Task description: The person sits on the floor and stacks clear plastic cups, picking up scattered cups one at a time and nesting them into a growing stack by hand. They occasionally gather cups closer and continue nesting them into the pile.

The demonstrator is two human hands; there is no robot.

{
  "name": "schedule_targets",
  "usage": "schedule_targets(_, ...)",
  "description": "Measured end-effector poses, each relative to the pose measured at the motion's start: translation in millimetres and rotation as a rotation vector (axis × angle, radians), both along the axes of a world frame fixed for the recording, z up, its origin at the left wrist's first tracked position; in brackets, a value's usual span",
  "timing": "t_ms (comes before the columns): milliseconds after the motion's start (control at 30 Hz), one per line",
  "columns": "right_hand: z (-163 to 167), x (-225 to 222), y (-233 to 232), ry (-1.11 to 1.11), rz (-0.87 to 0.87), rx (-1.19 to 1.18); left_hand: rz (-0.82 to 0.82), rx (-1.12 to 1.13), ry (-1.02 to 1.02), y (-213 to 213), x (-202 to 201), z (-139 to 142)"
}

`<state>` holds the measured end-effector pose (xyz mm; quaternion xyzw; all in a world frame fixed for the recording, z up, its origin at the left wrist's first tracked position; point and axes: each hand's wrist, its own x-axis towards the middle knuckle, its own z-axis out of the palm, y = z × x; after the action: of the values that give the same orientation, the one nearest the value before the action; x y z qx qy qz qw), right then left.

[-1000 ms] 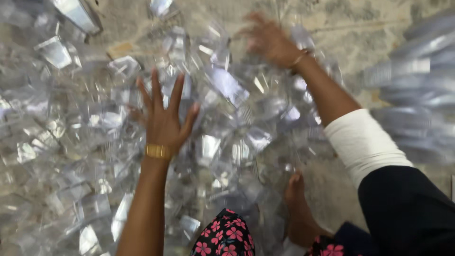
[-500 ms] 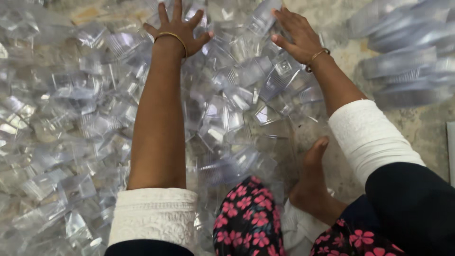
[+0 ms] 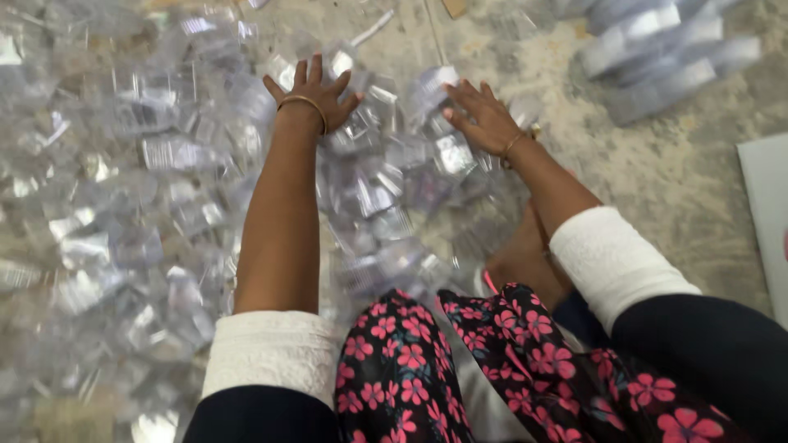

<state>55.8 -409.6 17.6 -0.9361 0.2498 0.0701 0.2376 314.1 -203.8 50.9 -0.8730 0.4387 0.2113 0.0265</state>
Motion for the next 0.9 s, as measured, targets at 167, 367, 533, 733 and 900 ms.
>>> schedule_targets(167,29.4,-15.6,20.1,0.113,-0.34,-0.066,0.076,-0.523,-0.075,51.5,-87.1,14.4)
schedule_targets(367,94.0,-10.1,37.8,0.075,-0.008,0.425,-0.015,-0.503,0.175,132.8,-247.6,-12.2)
schedule_targets(533,138.3,-48.0,31.8,-0.269,0.182,0.409,-0.279,-0.279,0.094,147.8,-356.1,-47.8)
schedule_targets(733,130.0,-140.8,17.2,-0.008,0.128,0.046,-0.372,-0.224,0.055,157.6,-416.0,-31.3)
schedule_targets(900,120.2,-179.2,38.4,0.527,-0.039,-0.002,-0.309,-0.114,0.329,230.9,-419.8,106.6)
